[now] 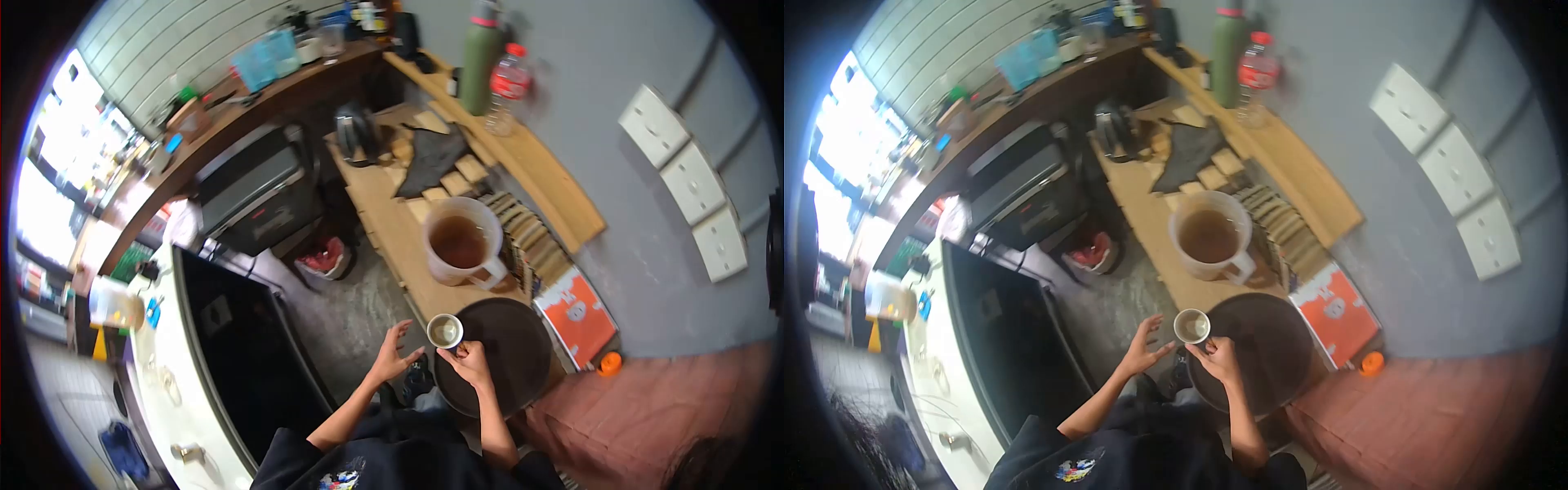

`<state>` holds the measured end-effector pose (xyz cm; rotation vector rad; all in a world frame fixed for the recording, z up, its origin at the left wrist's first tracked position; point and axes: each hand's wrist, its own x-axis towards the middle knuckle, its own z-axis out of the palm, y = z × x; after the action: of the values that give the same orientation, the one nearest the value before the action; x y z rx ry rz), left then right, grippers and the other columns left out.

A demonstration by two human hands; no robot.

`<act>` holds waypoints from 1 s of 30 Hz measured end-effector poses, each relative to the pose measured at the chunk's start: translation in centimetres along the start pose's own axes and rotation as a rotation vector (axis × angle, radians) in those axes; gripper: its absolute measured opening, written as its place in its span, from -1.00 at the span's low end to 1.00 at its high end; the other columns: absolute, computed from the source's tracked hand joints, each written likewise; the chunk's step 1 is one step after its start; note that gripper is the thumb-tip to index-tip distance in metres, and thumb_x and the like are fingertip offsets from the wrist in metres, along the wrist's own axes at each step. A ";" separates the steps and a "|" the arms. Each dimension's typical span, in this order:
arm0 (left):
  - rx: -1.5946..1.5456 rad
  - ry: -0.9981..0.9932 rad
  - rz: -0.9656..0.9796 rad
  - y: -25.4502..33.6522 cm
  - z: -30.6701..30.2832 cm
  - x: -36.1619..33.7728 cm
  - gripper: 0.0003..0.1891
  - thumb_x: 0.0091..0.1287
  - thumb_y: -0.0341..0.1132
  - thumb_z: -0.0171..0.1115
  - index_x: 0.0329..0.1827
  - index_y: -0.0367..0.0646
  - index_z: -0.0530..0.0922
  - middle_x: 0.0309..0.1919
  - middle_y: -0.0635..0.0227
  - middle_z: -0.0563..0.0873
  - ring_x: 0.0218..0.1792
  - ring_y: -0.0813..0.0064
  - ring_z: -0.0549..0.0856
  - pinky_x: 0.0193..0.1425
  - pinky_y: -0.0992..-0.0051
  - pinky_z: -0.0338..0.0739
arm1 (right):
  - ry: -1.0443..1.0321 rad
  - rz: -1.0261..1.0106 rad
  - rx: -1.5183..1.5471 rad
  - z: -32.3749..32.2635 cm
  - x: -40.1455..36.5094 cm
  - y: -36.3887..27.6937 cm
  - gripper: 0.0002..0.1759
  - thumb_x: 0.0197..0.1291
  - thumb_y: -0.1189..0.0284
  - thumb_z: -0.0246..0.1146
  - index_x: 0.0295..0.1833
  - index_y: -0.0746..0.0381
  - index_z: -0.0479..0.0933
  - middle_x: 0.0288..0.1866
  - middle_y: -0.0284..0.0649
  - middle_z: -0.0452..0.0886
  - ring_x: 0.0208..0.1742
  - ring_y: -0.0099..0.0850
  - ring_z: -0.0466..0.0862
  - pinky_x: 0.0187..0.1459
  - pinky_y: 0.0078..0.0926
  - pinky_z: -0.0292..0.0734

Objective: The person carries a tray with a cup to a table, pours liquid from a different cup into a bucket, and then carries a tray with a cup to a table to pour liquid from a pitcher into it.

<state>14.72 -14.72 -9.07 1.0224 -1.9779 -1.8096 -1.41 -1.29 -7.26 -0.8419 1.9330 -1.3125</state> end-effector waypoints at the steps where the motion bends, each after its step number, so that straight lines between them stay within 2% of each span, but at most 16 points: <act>1: -0.004 0.054 -0.010 1.6 -1.6 -0.6 -0.19 0.07 -0.23 0.49 0.39 -0.02 0.23 0.23 0.15 0.37 0.27 0.17 0.41 0.28 0.13 0.41 | -0.071 -0.044 0.024 1.4 0.9 -0.7 -0.41 -0.01 0.32 0.50 -0.69 0.26 0.18 -0.68 -0.46 0.02 -0.57 -0.67 0.04 -0.60 -0.48 -0.05; 3: 0.082 0.057 0.148 4.0 -4.6 -1.7 -0.17 0.06 -0.26 0.49 0.42 0.01 0.23 0.29 0.15 0.34 0.30 0.20 0.39 0.29 0.13 0.41 | -0.208 -0.124 0.002 4.2 2.4 -4.2 -0.47 -0.01 0.36 0.48 -0.66 0.30 0.23 -0.69 -0.44 0.04 -0.57 -0.65 0.05 -0.59 -0.47 -0.03; 4: 0.083 0.096 0.229 4.2 -5.9 -2.2 -0.14 0.03 -0.32 0.49 0.42 -0.04 0.23 0.33 0.14 0.32 0.34 0.22 0.37 0.33 0.17 0.38 | -0.293 -0.159 0.021 5.8 3.1 -5.0 -0.47 0.00 0.36 0.47 -0.66 0.30 0.22 -0.70 -0.43 0.05 -0.57 -0.63 0.06 -0.59 -0.45 -0.02; 7: 0.023 0.372 0.253 4.0 -9.7 -5.0 -0.14 0.00 -0.38 0.49 0.41 -0.13 0.23 0.35 0.13 0.31 0.37 0.21 0.35 0.37 0.23 0.33 | -0.569 -0.230 0.013 11.2 4.9 -8.3 -0.47 0.04 0.36 0.43 -0.65 0.31 0.20 -0.70 -0.40 0.07 -0.57 -0.60 0.08 -0.57 -0.41 0.01; 9: 0.120 0.579 0.255 4.6 -12.7 -7.6 -0.16 -0.06 -0.44 0.48 0.37 -0.21 0.27 0.29 0.12 0.41 0.35 0.22 0.39 0.40 0.31 0.29 | -0.727 -0.278 0.016 14.9 5.0 -12.2 -0.45 0.05 0.41 0.43 -0.67 0.23 0.16 -0.68 -0.44 0.11 -0.56 -0.65 0.13 -0.58 -0.47 0.02; 13: 0.091 0.923 0.220 3.8 -17.2 -13.4 -0.18 -0.10 -0.46 0.47 0.31 -0.28 0.29 0.19 0.10 0.49 0.29 0.22 0.45 0.39 0.35 0.28 | -0.992 -0.375 -0.055 22.6 3.6 -16.9 -0.45 0.10 0.34 0.40 -0.65 0.23 0.16 -0.70 -0.41 0.17 -0.57 -0.63 0.15 -0.56 -0.48 0.08; 16: 0.179 1.116 0.166 2.3 -19.9 -17.9 -0.20 -0.10 -0.47 0.47 0.29 -0.27 0.31 0.12 0.11 0.55 0.23 0.27 0.52 0.33 0.35 0.35 | -1.195 -0.395 -0.026 27.9 1.2 -19.7 -0.54 0.20 0.33 0.33 -0.57 0.28 0.25 -0.66 -0.40 0.22 -0.55 -0.66 0.18 -0.55 -0.52 0.10; 17: 0.121 1.199 0.114 2.3 -20.4 -19.5 -0.26 -0.07 -0.45 0.47 0.24 -0.26 0.34 0.08 0.15 0.56 0.18 0.31 0.54 0.30 0.36 0.37 | -1.260 -0.364 0.015 29.5 0.1 -20.6 -0.58 0.23 0.33 0.31 -0.54 0.30 0.29 -0.65 -0.39 0.24 -0.54 -0.67 0.19 -0.55 -0.53 0.10; 18: 0.060 1.276 0.065 2.2 -21.0 -21.0 -0.33 -0.05 -0.43 0.47 0.18 -0.25 0.38 0.05 0.19 0.58 0.14 0.36 0.56 0.27 0.37 0.39 | -1.317 -0.428 -0.004 31.2 -0.7 -20.8 -0.66 0.31 0.34 0.22 -0.44 0.33 0.38 -0.64 -0.39 0.24 -0.54 -0.68 0.19 -0.55 -0.55 0.11; 23: -0.022 1.431 0.009 -1.0 -25.3 -27.6 -0.28 -0.05 -0.41 0.52 0.20 -0.22 0.34 0.01 0.15 0.61 0.12 0.31 0.60 0.21 0.35 0.46 | -1.456 -0.511 -0.040 39.8 -5.3 -21.2 -0.67 0.40 0.36 0.10 -0.41 0.34 0.38 -0.63 -0.38 0.21 -0.53 -0.66 0.17 -0.54 -0.54 0.12; 25: 0.075 1.486 -0.039 -2.2 -27.5 -29.9 -0.26 -0.05 -0.40 0.54 0.22 -0.22 0.33 0.00 0.14 0.62 0.12 0.30 0.60 0.21 0.34 0.45 | -1.446 -0.502 -0.012 43.2 -7.0 -21.7 -0.64 0.41 0.34 0.09 -0.42 0.35 0.34 -0.61 -0.37 0.21 -0.51 -0.65 0.17 -0.52 -0.52 0.13; 27: 0.032 1.502 -0.067 -2.9 -29.4 -32.1 -0.19 -0.05 -0.39 0.54 0.29 -0.23 0.29 0.08 0.11 0.57 0.15 0.26 0.58 0.23 0.33 0.45 | -1.471 -0.522 -0.029 46.6 -8.5 -22.5 -0.64 0.42 0.34 0.08 -0.42 0.35 0.34 -0.61 -0.37 0.21 -0.51 -0.64 0.17 -0.52 -0.53 0.13; 30: 0.134 1.605 -0.102 -3.8 -31.0 -35.9 -0.10 -0.04 -0.35 0.54 0.40 -0.18 0.22 0.22 0.06 0.43 0.19 0.15 0.53 0.25 0.30 0.46 | -1.499 -0.548 -0.033 50.8 -10.5 -22.6 -0.63 0.44 0.33 0.05 -0.41 0.35 0.33 -0.61 -0.37 0.21 -0.52 -0.64 0.17 -0.51 -0.54 0.12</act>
<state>60.95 -14.70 2.13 1.7445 -0.9441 -0.3433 48.61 -26.51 0.89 -1.7342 0.5247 -0.4694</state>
